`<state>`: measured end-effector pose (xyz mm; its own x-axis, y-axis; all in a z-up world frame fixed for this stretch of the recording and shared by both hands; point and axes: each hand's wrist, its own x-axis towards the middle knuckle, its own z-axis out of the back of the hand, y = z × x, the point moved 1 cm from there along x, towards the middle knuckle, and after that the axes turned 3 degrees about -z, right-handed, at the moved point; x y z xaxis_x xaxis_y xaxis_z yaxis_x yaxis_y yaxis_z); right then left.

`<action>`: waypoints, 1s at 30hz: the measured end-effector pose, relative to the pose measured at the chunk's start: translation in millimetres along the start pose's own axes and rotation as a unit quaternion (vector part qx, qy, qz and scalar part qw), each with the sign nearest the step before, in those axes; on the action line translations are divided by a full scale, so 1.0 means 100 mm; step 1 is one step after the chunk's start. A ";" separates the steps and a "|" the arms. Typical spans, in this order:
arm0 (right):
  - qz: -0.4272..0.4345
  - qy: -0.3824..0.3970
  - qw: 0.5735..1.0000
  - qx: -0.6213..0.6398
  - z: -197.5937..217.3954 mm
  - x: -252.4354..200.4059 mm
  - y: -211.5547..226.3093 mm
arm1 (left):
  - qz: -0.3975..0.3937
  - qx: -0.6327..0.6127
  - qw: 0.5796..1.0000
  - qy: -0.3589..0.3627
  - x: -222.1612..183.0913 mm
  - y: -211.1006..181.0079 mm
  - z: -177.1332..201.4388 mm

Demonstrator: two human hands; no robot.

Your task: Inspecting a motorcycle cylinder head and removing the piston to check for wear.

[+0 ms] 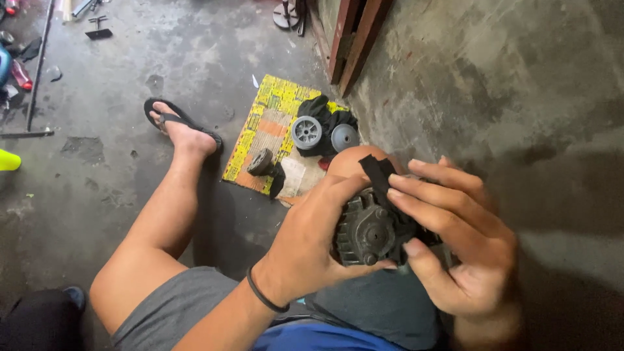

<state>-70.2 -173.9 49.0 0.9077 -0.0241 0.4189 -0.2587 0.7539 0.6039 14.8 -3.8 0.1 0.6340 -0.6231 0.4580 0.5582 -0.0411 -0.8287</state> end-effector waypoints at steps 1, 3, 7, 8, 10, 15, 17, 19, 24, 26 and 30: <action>-0.002 0.000 1.000 0.002 -0.01 -0.01 -0.01 | 0.003 0.000 1.000 0.002 -0.01 0.01 0.00; 0.013 -0.036 0.999 -0.004 -0.02 -0.05 -0.03 | -0.001 0.021 1.000 -0.001 -0.02 0.02 0.01; 0.018 -0.072 0.997 0.010 -0.04 -0.04 -0.02 | 0.002 0.028 1.000 0.000 0.00 0.00 0.01; 0.020 -0.075 0.997 0.017 -0.05 -0.05 -0.04 | 0.001 0.029 1.000 -0.006 0.01 -0.01 0.00; 0.022 -0.078 0.996 0.025 -0.01 -0.06 -0.09 | 0.002 0.031 0.999 -0.012 0.01 -0.02 0.00; -0.008 0.002 0.998 0.058 0.06 -0.06 -0.14 | 0.008 0.025 1.000 -0.006 0.01 0.00 0.00; 0.013 0.027 0.999 0.021 0.08 0.03 -0.06 | 0.002 0.030 1.000 -0.007 0.02 0.00 0.00; 0.031 0.057 0.998 -0.014 0.10 0.07 -0.03 | 0.002 0.033 0.999 -0.010 0.02 -0.03 0.00; 0.037 0.046 0.998 -0.032 0.11 0.07 -0.03 | -0.008 0.040 0.999 -0.016 0.03 -0.02 -0.01; 0.024 0.025 0.999 -0.030 0.08 0.04 -0.04 | -0.012 0.039 0.999 -0.007 0.06 0.00 -0.01; 0.036 -0.035 0.999 -0.014 0.06 0.01 -0.16 | -0.045 -0.013 0.999 -0.007 0.17 -0.04 0.03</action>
<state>-67.5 -189.8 44.2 0.8615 -0.0148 0.5076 -0.3119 0.7734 0.5519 25.2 -12.0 11.8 0.5891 -0.6055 0.5350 0.5994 -0.1166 -0.7919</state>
